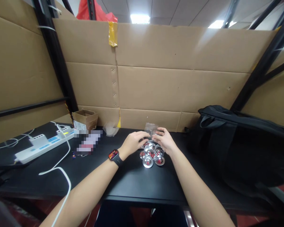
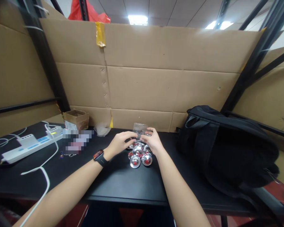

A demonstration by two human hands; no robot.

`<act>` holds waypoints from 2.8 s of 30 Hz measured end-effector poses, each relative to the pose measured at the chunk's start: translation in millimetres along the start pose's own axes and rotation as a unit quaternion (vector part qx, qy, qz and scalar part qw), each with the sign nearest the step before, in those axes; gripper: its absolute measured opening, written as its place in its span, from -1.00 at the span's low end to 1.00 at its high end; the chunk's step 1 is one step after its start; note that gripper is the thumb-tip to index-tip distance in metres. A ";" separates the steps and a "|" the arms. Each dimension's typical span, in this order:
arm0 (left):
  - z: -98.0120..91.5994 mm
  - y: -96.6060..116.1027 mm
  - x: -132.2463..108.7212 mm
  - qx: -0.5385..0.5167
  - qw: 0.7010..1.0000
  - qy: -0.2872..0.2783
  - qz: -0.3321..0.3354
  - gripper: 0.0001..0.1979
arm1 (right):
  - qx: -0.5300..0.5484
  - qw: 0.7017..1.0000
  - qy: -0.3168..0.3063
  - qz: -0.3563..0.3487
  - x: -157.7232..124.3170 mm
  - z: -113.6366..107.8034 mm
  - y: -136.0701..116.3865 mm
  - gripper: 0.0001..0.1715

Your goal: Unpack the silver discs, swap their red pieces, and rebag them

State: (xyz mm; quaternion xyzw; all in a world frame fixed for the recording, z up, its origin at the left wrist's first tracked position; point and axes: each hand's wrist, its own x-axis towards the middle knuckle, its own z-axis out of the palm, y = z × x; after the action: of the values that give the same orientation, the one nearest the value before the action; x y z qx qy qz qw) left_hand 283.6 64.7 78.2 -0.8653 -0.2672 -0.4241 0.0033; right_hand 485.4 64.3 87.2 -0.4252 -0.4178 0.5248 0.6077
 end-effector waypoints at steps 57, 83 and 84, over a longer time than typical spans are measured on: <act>-27.1 -105.2 -43.5 0.323 0.780 -0.124 -0.521 -0.47 | -0.260 0.962 0.013 -0.077 12.0 -12.7 13.0 -0.44; -22.5 -96.9 -41.2 0.325 0.797 -0.136 -0.491 -0.45 | -0.273 0.959 -0.001 -0.078 10.0 -11.2 11.3 -0.46; -21.5 -95.9 -41.0 0.322 0.802 -0.137 -0.484 -0.46 | -0.272 0.959 0.001 -0.079 10.2 -11.4 11.3 -0.45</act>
State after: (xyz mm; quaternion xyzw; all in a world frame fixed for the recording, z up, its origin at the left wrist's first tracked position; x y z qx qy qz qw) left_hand 202.8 123.0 40.6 -0.6219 -0.7701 -0.1367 0.0394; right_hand 494.0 74.5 73.7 -0.5408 -0.5766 0.3413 0.5085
